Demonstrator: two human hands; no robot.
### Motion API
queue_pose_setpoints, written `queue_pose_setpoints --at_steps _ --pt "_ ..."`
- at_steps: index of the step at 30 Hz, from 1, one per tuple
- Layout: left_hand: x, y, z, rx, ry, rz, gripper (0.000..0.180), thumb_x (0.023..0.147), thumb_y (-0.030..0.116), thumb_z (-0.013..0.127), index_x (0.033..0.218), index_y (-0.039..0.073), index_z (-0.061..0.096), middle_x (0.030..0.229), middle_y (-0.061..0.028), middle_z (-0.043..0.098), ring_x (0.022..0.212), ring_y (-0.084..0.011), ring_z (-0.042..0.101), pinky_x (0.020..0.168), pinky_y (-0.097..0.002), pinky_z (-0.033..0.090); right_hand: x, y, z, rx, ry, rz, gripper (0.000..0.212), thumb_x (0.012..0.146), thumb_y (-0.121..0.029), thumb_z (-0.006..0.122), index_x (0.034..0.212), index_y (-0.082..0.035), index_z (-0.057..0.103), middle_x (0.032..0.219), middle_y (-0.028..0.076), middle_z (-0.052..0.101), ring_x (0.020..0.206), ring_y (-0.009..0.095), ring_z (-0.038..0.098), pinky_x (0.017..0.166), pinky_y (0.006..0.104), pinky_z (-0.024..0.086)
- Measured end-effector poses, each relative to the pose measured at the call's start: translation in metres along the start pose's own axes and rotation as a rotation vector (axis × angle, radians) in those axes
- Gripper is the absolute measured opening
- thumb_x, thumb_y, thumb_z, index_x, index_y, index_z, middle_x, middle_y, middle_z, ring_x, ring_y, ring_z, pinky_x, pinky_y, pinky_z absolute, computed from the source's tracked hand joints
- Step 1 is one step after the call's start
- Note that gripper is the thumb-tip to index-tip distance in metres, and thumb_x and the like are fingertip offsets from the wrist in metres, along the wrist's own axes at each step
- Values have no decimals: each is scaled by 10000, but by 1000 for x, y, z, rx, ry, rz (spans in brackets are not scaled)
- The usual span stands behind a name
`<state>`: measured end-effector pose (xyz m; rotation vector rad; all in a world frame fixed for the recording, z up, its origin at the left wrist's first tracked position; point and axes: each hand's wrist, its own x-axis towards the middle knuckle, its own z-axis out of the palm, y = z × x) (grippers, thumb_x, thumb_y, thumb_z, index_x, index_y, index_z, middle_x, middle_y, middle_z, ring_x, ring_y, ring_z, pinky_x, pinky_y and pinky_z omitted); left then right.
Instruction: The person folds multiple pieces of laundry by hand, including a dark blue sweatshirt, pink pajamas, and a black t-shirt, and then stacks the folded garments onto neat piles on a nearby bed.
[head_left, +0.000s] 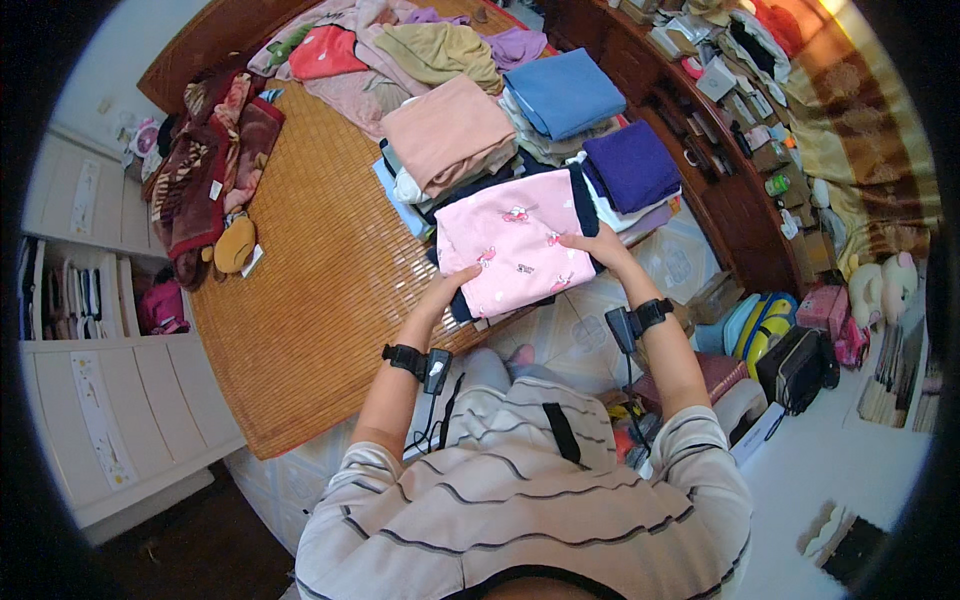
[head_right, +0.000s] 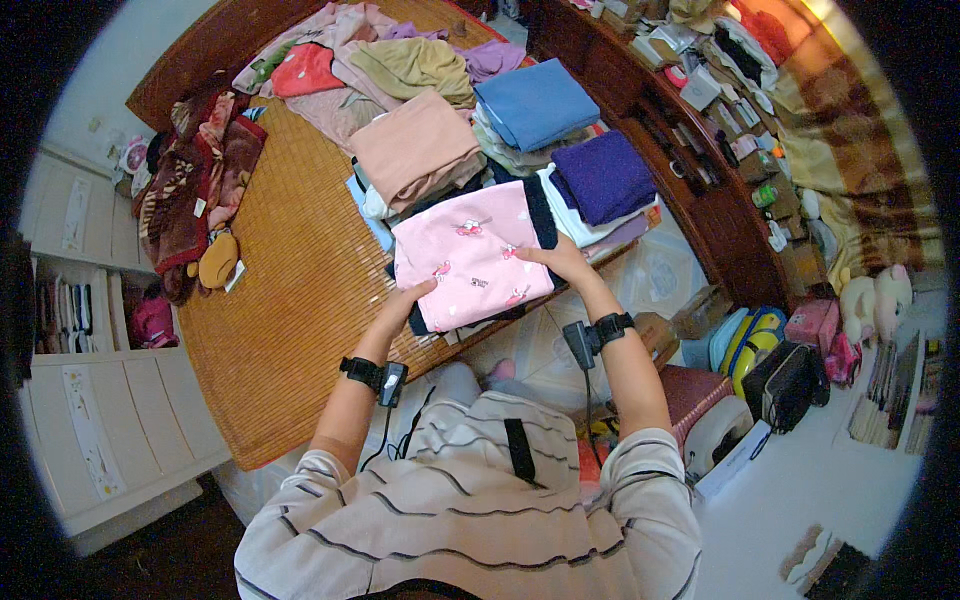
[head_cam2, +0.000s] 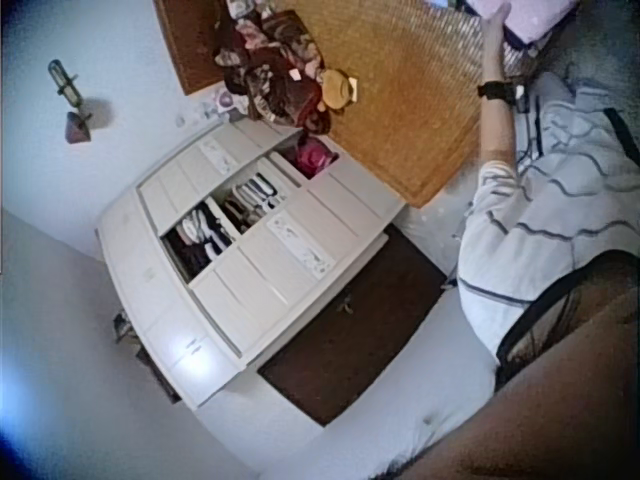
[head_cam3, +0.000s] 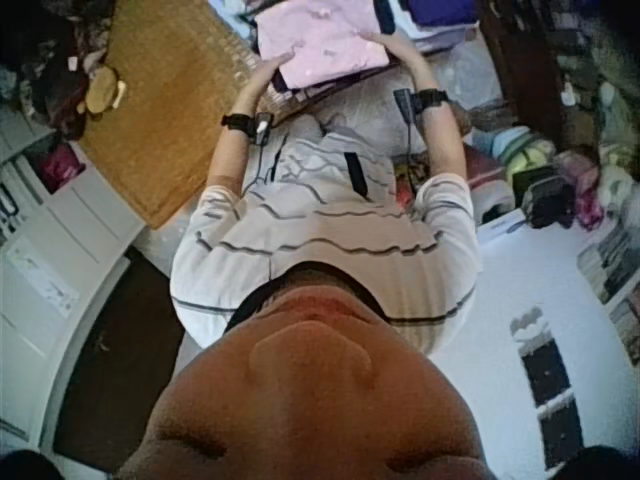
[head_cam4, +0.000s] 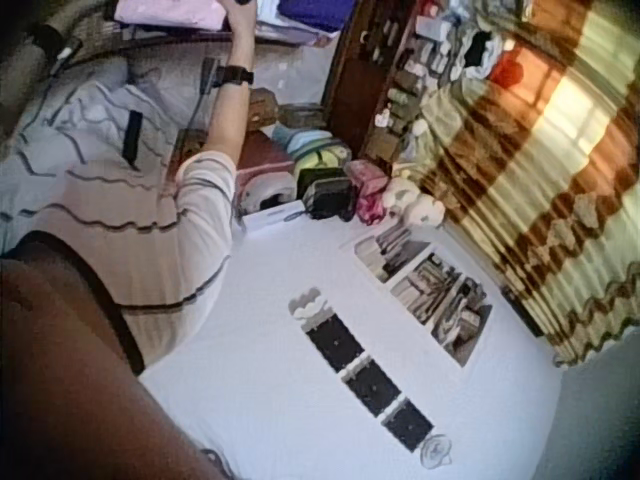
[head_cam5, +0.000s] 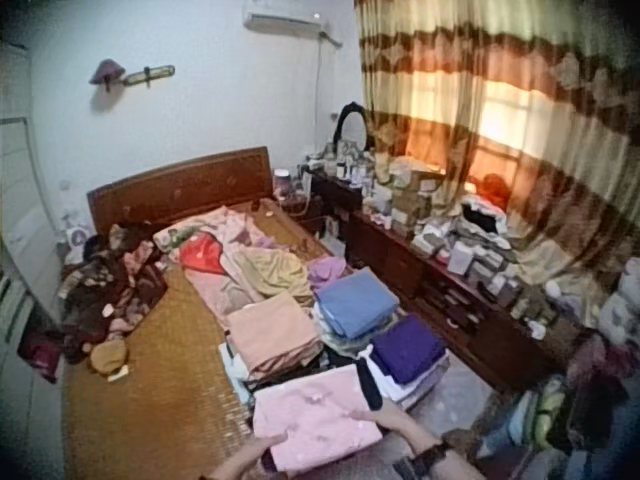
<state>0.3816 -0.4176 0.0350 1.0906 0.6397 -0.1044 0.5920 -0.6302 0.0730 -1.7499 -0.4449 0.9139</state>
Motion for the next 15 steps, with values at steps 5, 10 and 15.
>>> queue_pose_setpoints --at_steps 5,10,15 --pt "53 -29 -9 62 134 -15 688 739 328 661 1228 -72 388 1210 -134 477 1068 -221 479 921 -285 358 68 22 -9 -301 18 241 689 709 -480 649 1133 46 512 1049 145 581 937 205 560 819 292 424" --pt "72 -58 -24 147 123 -84 766 741 433 643 1248 -68 364 1242 -143 445 1080 -219 466 934 -291 346 92 92 7 -245 204 192 683 683 -569 619 1060 -1 571 992 194 602 945 289 573 816 326 425" --pt "56 -23 -31 401 8 -205 759 717 545 611 1177 -41 467 1139 -149 525 1017 -226 510 875 -313 398 76 102 4 -229 226 -22 647 723 -439 650 1160 7 483 1056 215 565 985 290 551 841 344 410"
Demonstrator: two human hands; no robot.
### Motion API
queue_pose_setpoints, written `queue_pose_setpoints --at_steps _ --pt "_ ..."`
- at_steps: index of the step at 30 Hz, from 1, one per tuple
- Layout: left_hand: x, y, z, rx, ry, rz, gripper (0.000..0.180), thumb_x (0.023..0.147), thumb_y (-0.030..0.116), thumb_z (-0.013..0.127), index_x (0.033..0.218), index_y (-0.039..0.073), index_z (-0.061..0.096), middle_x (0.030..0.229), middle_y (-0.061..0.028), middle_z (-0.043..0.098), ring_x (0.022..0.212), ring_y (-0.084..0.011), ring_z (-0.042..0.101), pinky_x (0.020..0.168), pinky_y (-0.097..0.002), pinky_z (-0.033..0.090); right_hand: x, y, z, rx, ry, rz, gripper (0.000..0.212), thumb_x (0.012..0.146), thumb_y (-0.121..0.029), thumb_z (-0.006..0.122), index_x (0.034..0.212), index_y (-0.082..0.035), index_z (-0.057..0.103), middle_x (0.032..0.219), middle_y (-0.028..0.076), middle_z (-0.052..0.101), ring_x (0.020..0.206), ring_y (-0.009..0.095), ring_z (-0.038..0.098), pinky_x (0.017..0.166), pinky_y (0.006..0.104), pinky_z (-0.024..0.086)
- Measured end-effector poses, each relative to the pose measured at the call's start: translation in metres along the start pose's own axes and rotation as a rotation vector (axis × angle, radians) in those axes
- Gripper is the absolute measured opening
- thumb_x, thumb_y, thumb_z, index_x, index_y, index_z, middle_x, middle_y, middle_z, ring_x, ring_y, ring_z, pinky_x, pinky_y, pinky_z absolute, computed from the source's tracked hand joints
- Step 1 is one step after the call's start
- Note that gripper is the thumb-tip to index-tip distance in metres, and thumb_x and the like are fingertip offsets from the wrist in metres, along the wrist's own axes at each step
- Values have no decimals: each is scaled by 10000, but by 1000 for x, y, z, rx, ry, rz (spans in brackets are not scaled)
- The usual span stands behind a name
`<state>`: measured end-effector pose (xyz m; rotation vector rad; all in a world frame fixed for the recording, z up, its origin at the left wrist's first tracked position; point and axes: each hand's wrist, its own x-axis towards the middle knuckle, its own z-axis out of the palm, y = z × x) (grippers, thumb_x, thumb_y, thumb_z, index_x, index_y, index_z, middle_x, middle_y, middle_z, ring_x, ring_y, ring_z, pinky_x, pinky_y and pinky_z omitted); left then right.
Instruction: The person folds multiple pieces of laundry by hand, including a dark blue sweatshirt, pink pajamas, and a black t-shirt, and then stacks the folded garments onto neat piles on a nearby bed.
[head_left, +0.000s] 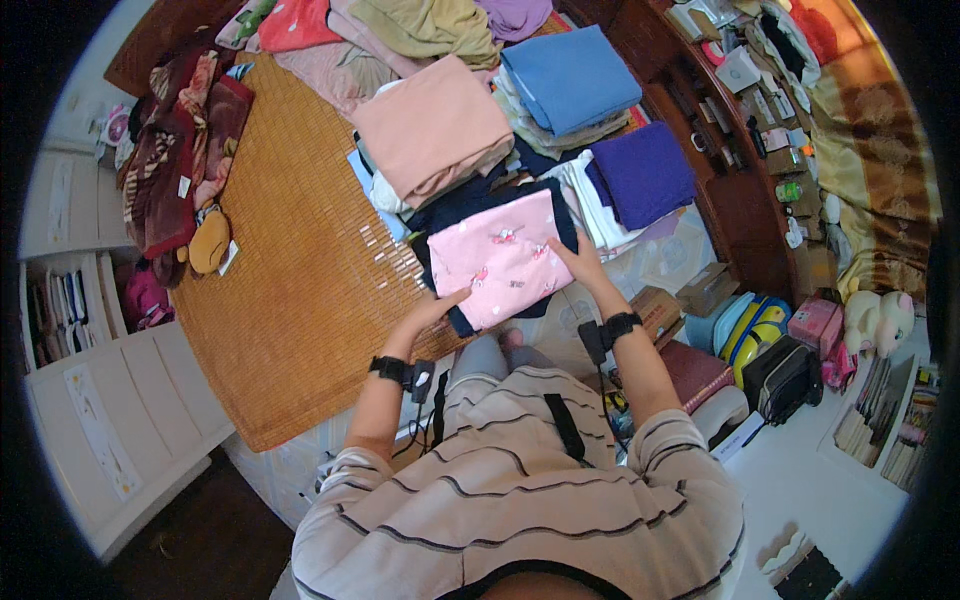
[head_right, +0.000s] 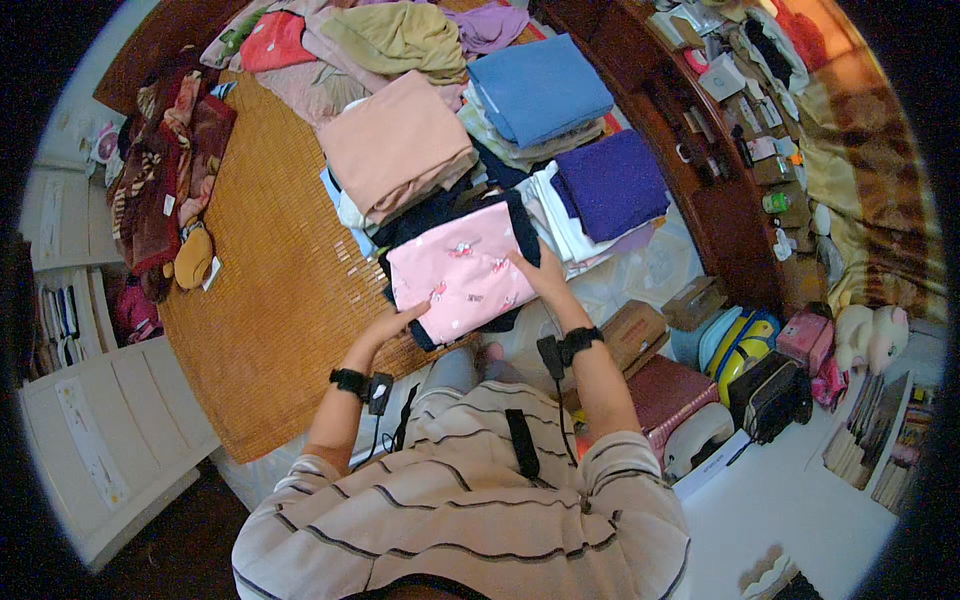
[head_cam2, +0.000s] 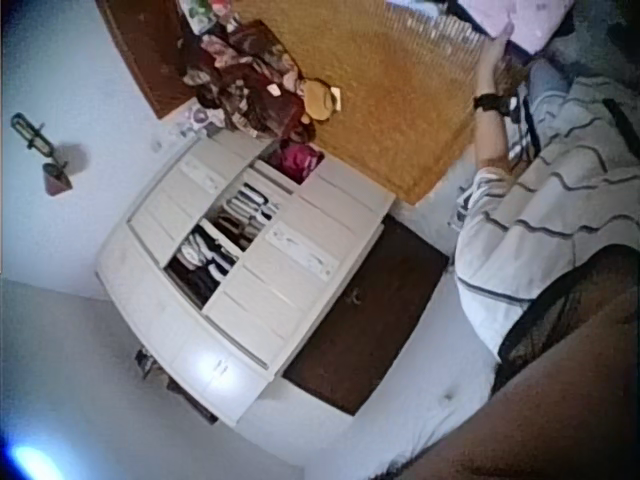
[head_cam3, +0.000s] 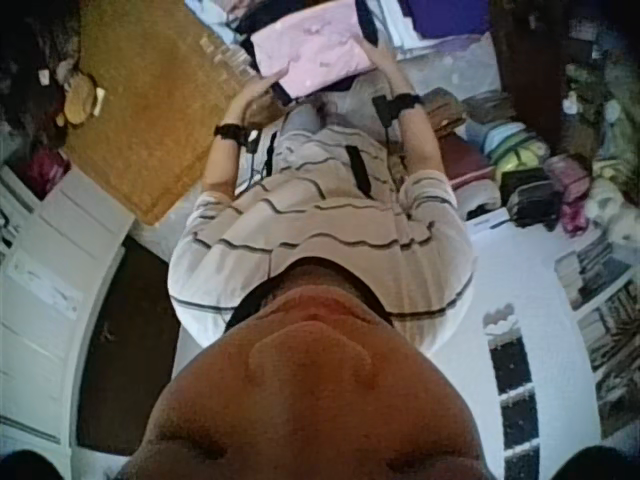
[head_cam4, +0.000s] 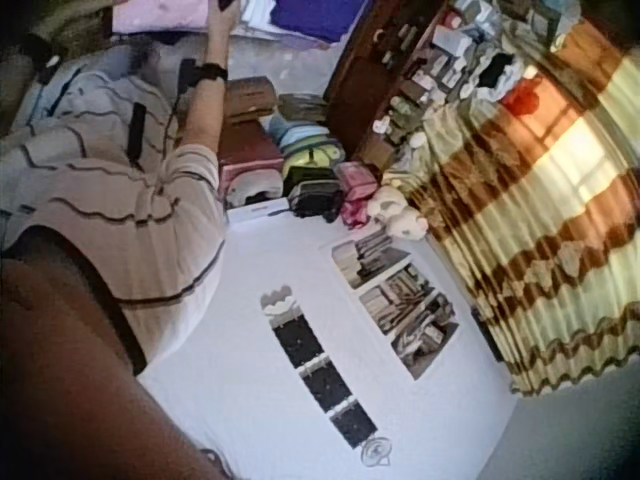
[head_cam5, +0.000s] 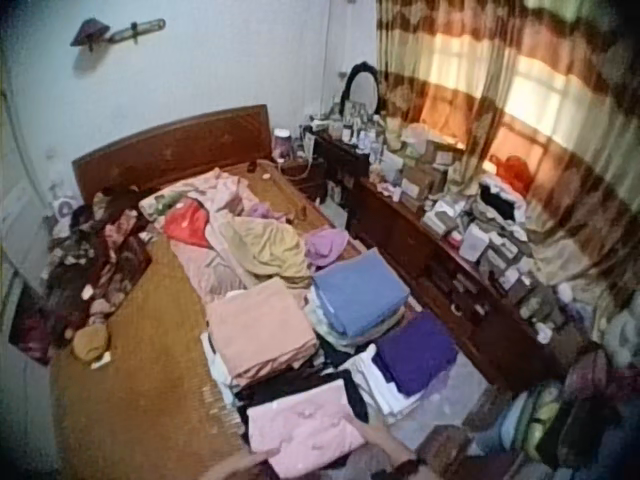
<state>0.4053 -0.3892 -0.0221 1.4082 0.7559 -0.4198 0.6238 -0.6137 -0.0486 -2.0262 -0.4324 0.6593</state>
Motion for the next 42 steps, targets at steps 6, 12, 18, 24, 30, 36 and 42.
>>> queue_pose_setpoints --at_steps 6,12,18,24,30,36,42 --pt "-25 51 -31 805 -297 -192 589 753 583 513 959 45 636 813 -119 643 756 -243 604 680 -345 461 -16 19 -29 -63 -12 -87 706 732 -365 667 1273 -16 378 1130 236 499 1076 294 476 896 356 375" --pt "-22 169 45 772 -6 218 368 814 381 532 988 71 624 807 -125 641 752 -223 607 723 -311 464 -52 34 -111 110 -239 151 660 765 -248 653 1307 -51 332 994 149 560 880 183 545 775 295 435" --pt "-9 138 122 725 -73 251 361 799 378 519 956 71 627 916 -140 632 833 -294 601 750 -355 461 -134 179 -231 199 -246 288 456 803 -213 614 1206 -64 461 704 -18 521 597 74 467 512 206 373" --pt "-9 123 207 675 -265 286 377 808 374 529 977 50 617 866 -91 642 754 -216 577 698 -344 443 -231 275 -351 330 -14 738 218 841 -184 504 1019 -61 539 615 -12 487 485 95 432 410 236 327" --pt "-15 83 252 481 -155 183 371 808 377 538 975 53 604 782 -44 605 690 -169 539 613 -322 432 -234 294 -402 422 -32 917 271 827 -188 531 1063 -55 538 626 4 500 472 102 441 390 241 328" --pt "-27 89 269 430 -147 123 352 822 365 533 1011 73 592 840 -44 599 764 -142 552 638 -280 446 -220 317 -440 492 -104 868 328 812 -192 558 1107 -49 537 637 20 513 460 109 449 370 245 329" --pt "-34 146 281 126 -160 86 304 857 302 522 1024 51 565 871 -2 581 784 -103 543 663 -239 445 -177 291 -426 387 -158 493 258 806 -205 585 1000 -41 543 718 -20 532 574 54 473 465 185 327"
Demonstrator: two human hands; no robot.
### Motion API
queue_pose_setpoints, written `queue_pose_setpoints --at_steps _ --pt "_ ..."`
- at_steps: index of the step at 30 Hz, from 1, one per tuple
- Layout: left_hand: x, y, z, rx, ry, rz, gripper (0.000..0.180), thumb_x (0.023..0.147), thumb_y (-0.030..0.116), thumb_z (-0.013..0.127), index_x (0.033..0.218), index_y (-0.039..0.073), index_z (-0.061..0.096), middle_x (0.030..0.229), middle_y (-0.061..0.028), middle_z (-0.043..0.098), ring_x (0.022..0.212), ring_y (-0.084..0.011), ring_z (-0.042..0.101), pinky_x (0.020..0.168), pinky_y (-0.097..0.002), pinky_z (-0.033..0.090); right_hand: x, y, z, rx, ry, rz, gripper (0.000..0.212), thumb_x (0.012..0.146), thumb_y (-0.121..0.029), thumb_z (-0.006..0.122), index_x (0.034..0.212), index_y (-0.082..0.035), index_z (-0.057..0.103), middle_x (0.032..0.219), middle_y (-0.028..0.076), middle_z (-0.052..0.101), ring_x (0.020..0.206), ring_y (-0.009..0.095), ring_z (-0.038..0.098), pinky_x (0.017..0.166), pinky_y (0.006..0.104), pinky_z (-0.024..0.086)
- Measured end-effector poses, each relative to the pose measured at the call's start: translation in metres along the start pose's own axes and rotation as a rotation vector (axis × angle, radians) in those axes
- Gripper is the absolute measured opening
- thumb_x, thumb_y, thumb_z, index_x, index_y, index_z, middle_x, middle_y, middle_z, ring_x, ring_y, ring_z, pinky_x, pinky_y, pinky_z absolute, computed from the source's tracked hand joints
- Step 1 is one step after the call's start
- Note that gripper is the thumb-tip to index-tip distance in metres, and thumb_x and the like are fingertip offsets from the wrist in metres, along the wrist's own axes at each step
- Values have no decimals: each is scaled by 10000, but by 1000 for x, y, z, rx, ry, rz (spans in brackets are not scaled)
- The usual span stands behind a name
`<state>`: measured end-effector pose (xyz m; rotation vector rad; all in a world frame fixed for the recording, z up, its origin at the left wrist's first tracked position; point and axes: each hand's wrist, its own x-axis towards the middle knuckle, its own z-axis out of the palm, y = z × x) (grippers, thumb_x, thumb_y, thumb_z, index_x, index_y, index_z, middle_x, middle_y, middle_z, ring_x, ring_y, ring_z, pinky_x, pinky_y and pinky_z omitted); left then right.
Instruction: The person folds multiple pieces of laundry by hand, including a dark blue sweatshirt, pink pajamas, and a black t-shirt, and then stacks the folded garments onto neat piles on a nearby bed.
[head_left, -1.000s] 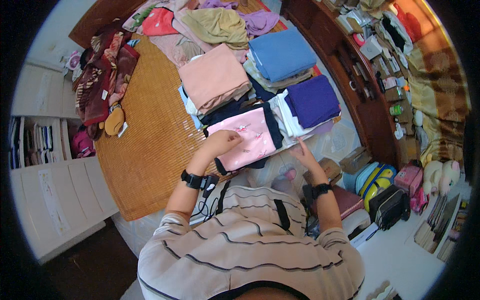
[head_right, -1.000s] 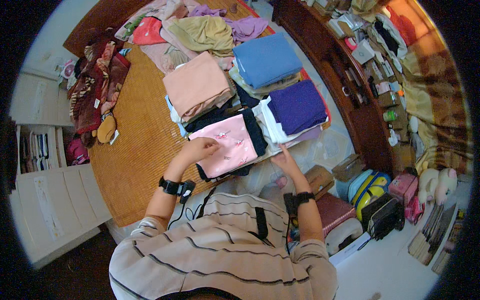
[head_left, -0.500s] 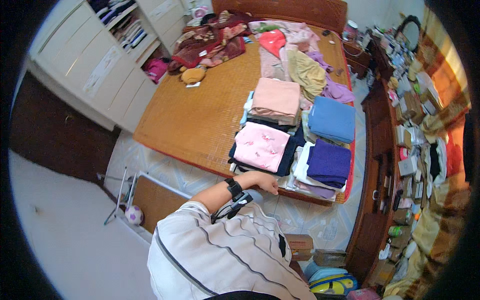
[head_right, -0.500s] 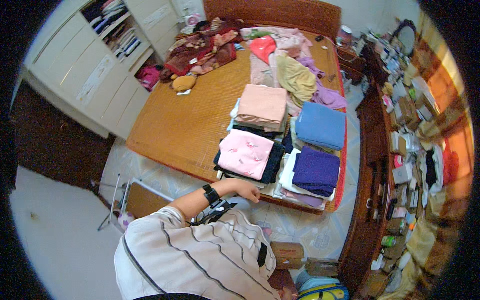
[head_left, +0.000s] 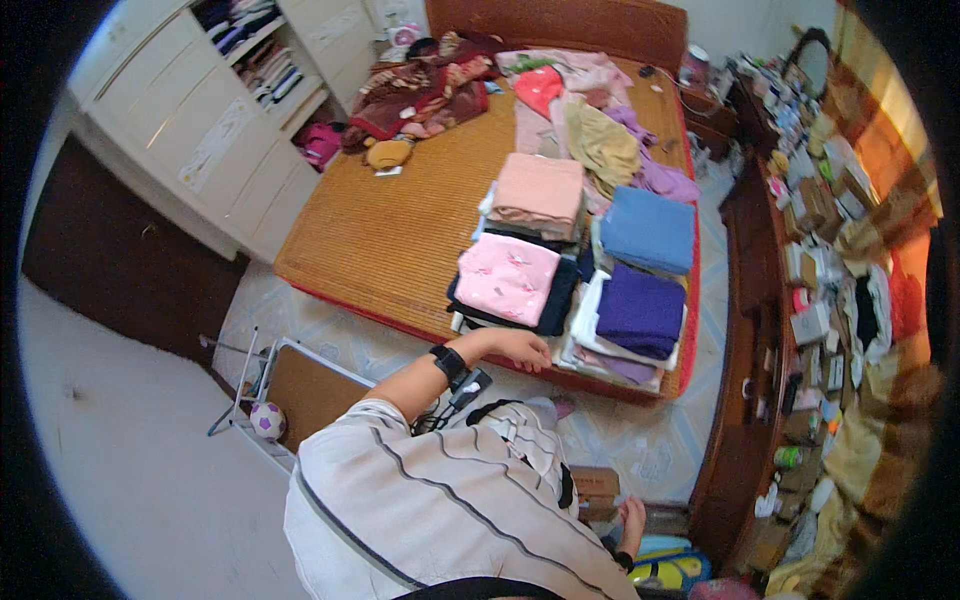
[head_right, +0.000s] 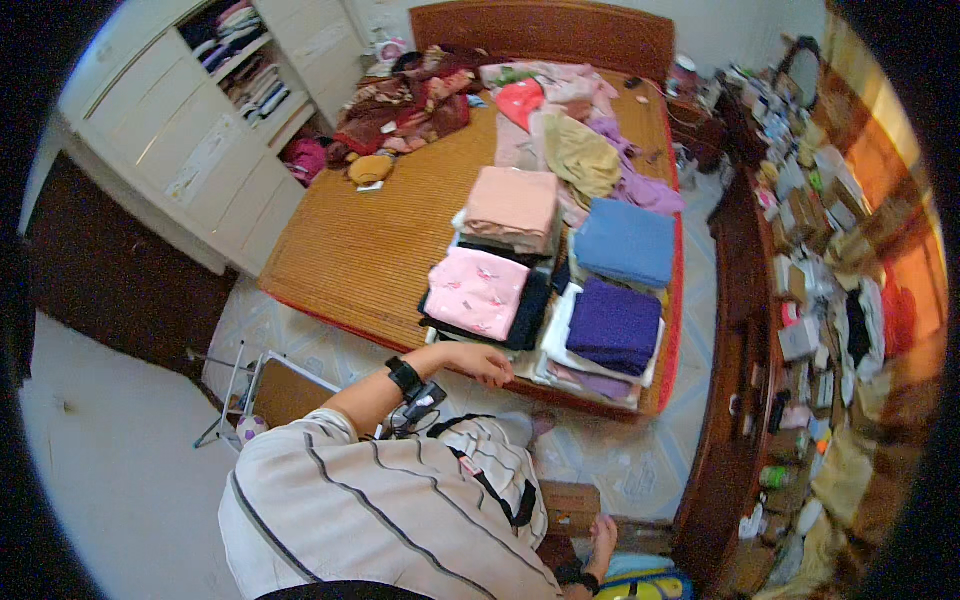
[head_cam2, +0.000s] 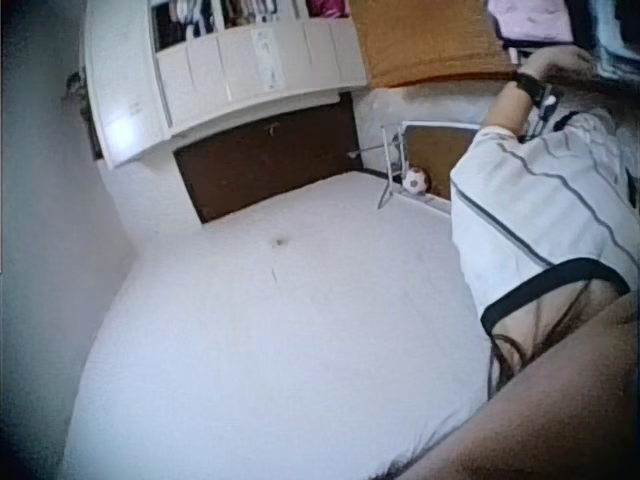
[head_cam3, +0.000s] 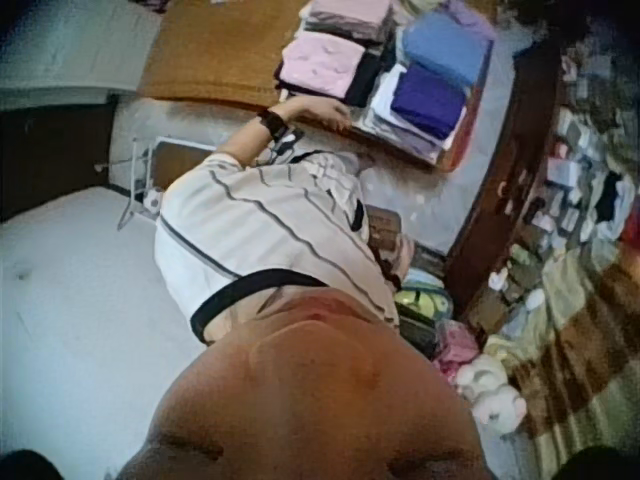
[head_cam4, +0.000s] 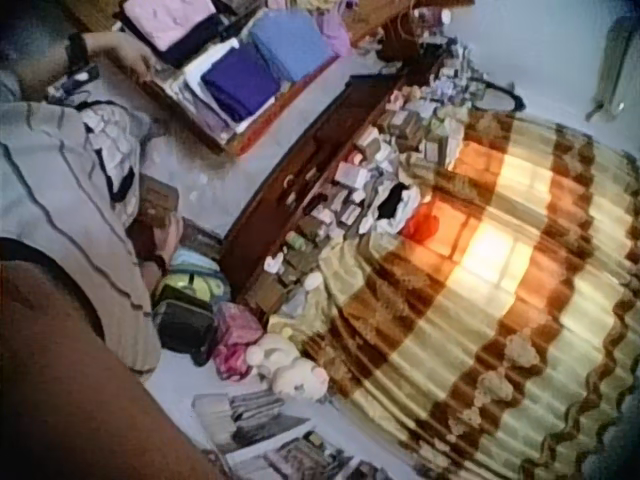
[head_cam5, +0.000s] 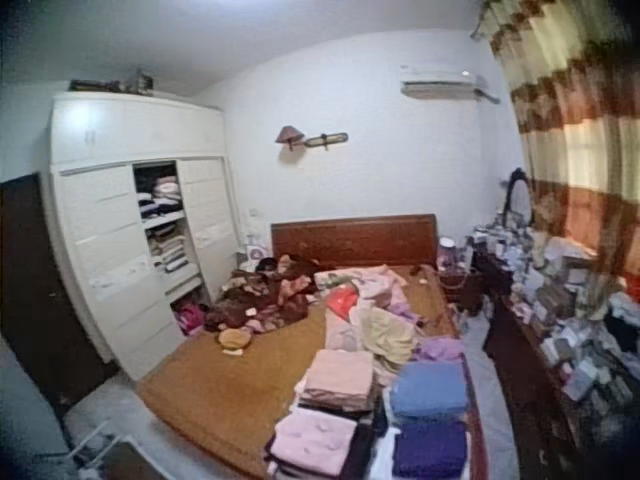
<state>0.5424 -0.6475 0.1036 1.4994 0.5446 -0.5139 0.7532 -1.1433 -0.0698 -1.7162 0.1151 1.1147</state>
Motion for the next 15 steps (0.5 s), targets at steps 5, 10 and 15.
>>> queue_pose_setpoints --at_steps 5,10,15 --pt "9 20 -10 -221 163 77 316 843 305 551 1060 76 543 929 -8 577 818 -104 538 681 -238 452 -7 -26 14 -210 12 59 341 807 -215 584 1091 -32 540 927 38 588 774 95 531 603 212 385" --pt "46 61 -26 -355 308 103 269 831 292 563 1007 88 542 928 -12 567 811 -104 529 693 -257 455 -15 -51 -1 -230 62 146 403 768 -298 618 1099 -78 551 980 21 584 897 127 527 721 277 380" --pt "106 77 -60 -561 438 171 232 818 215 545 1013 90 536 906 -17 578 766 -115 544 672 -266 436 -26 -88 -7 -252 125 265 429 746 -342 627 1108 -126 551 991 11 585 907 154 529 779 344 362"
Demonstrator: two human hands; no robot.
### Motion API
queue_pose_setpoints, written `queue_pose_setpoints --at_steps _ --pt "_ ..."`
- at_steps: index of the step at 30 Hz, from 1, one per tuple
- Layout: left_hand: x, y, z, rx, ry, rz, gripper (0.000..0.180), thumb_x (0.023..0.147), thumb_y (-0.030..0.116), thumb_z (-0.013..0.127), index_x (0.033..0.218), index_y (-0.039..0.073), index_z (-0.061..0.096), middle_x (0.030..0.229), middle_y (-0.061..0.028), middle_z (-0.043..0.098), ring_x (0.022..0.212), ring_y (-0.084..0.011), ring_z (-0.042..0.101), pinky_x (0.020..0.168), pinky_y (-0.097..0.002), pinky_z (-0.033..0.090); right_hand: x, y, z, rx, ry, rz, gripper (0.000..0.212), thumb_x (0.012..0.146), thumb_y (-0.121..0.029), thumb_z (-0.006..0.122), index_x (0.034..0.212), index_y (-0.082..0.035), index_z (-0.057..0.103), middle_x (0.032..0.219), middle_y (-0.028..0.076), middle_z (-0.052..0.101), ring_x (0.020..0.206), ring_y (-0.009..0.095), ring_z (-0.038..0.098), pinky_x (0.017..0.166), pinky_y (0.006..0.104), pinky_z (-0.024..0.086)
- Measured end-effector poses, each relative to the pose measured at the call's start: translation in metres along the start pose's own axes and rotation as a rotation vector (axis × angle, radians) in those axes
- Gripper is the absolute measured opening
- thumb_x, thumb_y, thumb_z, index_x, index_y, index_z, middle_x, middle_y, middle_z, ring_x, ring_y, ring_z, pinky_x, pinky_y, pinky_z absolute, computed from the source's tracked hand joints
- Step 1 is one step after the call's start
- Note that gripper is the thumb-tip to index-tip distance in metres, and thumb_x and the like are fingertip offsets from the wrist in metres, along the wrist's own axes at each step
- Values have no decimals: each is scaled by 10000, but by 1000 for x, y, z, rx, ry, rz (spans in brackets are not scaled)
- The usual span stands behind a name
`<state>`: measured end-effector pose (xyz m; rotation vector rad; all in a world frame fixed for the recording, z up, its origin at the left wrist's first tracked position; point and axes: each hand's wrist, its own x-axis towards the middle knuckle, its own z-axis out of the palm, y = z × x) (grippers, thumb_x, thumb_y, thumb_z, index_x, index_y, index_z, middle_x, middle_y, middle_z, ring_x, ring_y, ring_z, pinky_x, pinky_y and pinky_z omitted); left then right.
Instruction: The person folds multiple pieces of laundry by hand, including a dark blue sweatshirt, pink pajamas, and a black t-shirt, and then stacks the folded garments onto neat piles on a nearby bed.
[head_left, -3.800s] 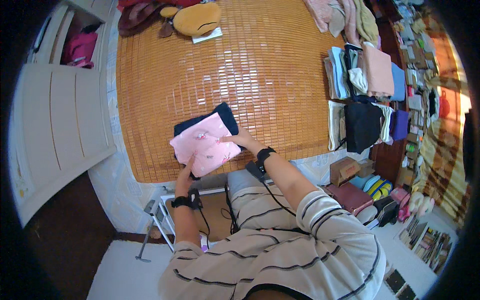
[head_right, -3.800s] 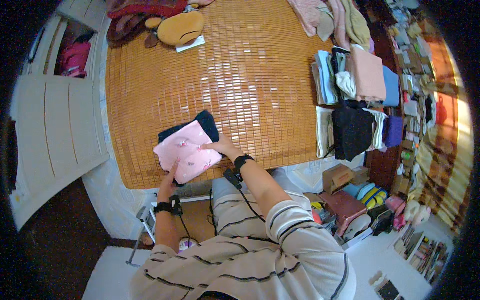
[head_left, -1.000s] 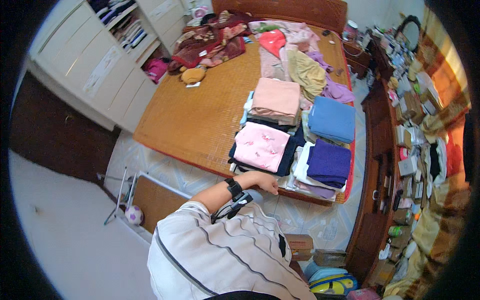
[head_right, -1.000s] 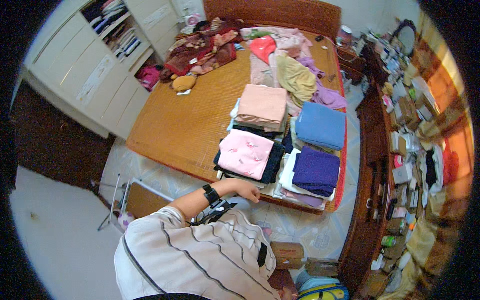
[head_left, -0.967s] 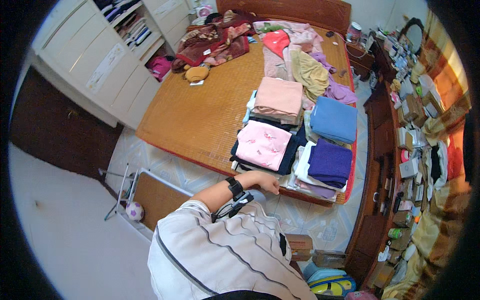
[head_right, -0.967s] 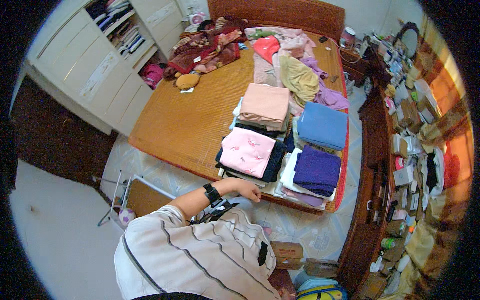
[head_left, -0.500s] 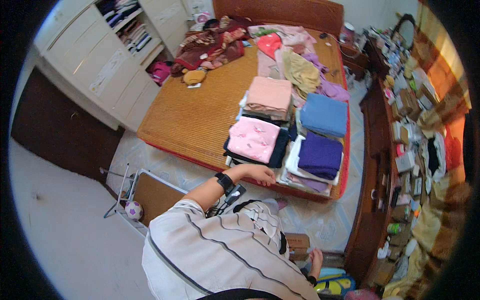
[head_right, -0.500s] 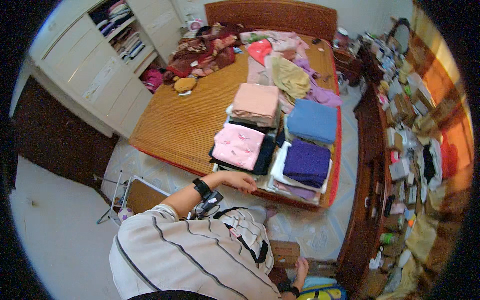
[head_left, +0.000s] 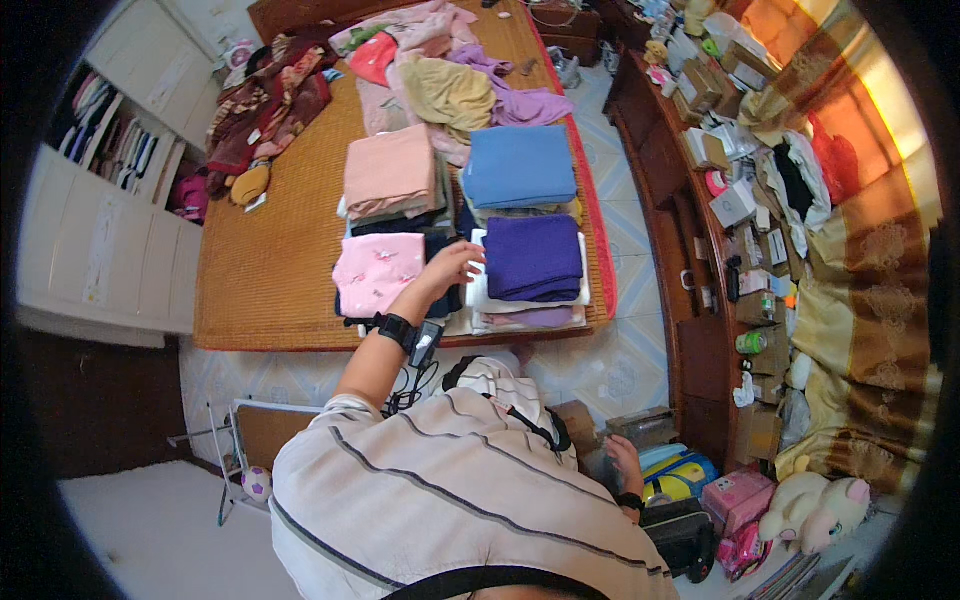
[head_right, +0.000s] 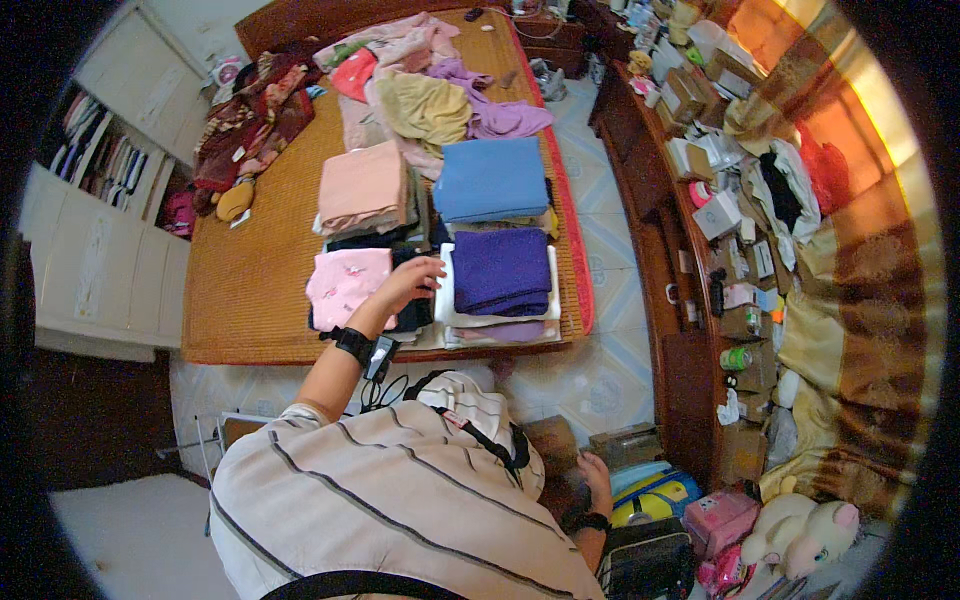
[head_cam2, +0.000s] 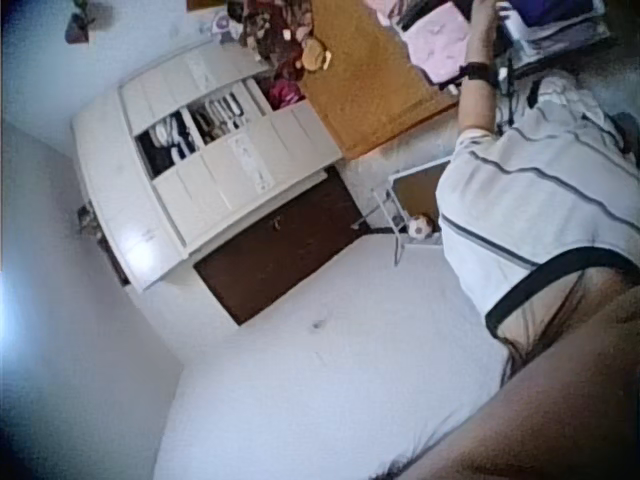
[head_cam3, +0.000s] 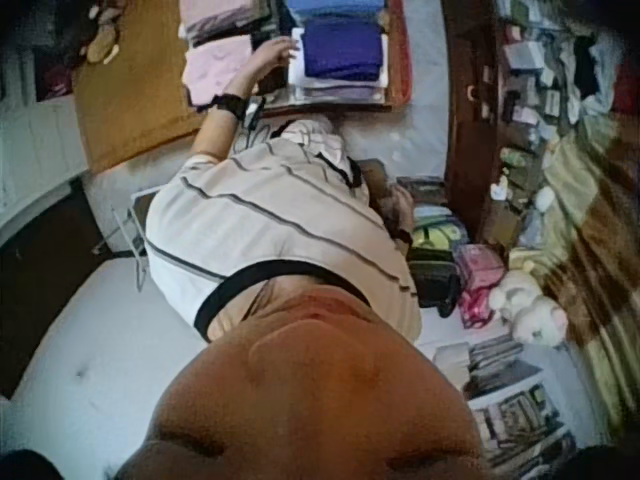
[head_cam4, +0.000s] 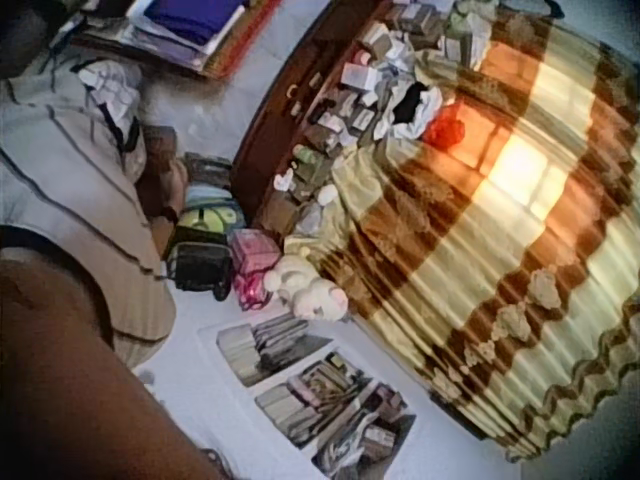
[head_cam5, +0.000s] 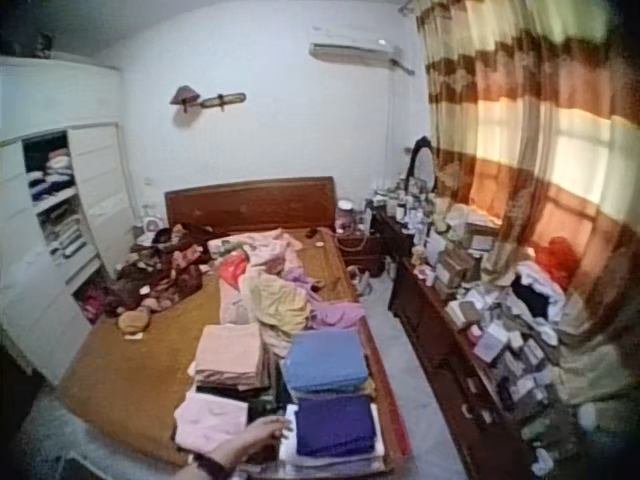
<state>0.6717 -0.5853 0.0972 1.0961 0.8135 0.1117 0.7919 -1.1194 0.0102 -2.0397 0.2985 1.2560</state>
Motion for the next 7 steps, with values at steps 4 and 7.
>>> queue_pose_setpoints --at_steps 4,7 --pt "50 11 -8 -178 99 14 202 818 233 544 983 118 526 900 -21 571 775 -133 532 683 -278 433 3 -20 -14 62 -10 49 453 739 -344 634 1131 -141 533 1040 21 575 931 179 524 807 342 355" --pt "83 16 -11 -327 186 -54 230 810 263 566 989 126 526 927 -19 567 781 -149 536 693 -297 438 15 -27 -28 119 -20 152 461 756 -348 617 1157 -146 510 1047 43 571 958 190 511 829 374 351"
